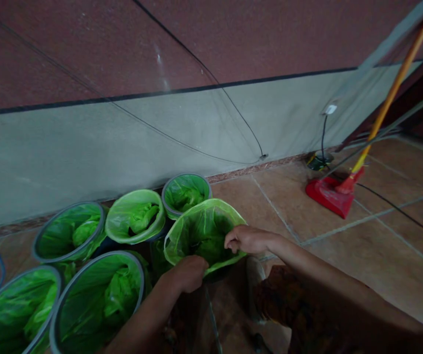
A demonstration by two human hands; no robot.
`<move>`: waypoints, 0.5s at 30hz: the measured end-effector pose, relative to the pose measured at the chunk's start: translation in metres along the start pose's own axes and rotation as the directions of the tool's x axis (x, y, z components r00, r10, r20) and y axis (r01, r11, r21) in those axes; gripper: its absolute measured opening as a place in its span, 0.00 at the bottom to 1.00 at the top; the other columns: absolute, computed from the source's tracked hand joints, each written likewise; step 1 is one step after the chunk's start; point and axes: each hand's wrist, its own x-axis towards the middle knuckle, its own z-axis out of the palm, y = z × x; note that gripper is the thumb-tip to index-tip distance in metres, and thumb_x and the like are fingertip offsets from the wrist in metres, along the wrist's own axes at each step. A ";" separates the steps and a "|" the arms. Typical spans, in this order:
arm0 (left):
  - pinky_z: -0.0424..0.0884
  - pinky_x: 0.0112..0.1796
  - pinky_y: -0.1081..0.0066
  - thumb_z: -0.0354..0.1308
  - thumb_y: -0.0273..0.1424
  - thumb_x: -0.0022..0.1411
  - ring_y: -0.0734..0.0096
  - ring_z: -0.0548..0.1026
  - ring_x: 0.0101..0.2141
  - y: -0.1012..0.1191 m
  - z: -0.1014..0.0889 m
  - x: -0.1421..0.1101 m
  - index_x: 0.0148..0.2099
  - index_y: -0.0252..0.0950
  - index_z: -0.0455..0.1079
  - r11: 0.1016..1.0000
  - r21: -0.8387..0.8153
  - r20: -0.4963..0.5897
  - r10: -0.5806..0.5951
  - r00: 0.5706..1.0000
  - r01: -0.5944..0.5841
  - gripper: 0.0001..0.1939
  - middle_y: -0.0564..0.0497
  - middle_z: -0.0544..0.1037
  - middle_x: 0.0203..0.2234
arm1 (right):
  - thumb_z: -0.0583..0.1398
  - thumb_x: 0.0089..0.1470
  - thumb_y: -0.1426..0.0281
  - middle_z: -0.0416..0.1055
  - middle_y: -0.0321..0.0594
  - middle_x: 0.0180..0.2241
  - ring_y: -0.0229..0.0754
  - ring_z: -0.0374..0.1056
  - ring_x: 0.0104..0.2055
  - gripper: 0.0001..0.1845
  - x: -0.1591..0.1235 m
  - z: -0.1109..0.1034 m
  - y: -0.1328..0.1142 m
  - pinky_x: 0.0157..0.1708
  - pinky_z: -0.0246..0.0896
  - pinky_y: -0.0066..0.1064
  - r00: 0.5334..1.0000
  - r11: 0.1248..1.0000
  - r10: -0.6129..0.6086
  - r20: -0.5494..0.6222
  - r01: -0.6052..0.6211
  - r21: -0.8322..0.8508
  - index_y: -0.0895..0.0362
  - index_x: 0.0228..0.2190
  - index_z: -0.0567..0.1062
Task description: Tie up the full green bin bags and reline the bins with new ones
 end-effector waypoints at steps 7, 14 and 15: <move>0.72 0.45 0.61 0.46 0.34 0.65 0.55 0.78 0.45 0.007 -0.011 0.000 0.41 0.34 0.76 1.000 -0.019 -0.017 -0.018 1.000 0.018 0.17 0.40 0.81 0.40 | 0.57 0.59 0.67 0.73 0.54 0.51 0.48 0.69 0.52 0.23 0.041 -0.027 -0.003 0.52 0.60 0.33 0.822 0.914 0.220 -0.525 -0.362 -0.184 0.62 0.55 0.71; 0.67 0.53 0.50 0.61 0.35 0.56 0.48 0.75 0.51 0.024 -0.008 0.014 0.55 0.34 0.70 0.999 0.035 -0.036 -0.035 0.999 0.036 0.24 0.38 0.78 0.48 | 0.58 0.58 0.67 0.64 0.51 0.60 0.51 0.58 0.60 0.31 0.091 -0.029 -0.010 0.58 0.53 0.41 0.798 0.859 0.173 -0.577 -0.408 -0.309 0.58 0.62 0.62; 0.68 0.52 0.51 0.58 0.32 0.58 0.49 0.76 0.49 0.027 -0.005 0.017 0.51 0.33 0.72 0.998 0.054 -0.018 -0.031 0.999 0.032 0.19 0.38 0.79 0.45 | 0.58 0.58 0.67 0.64 0.50 0.60 0.52 0.58 0.60 0.32 0.097 -0.027 -0.012 0.57 0.53 0.43 0.802 0.855 0.158 -0.576 -0.403 -0.326 0.56 0.62 0.61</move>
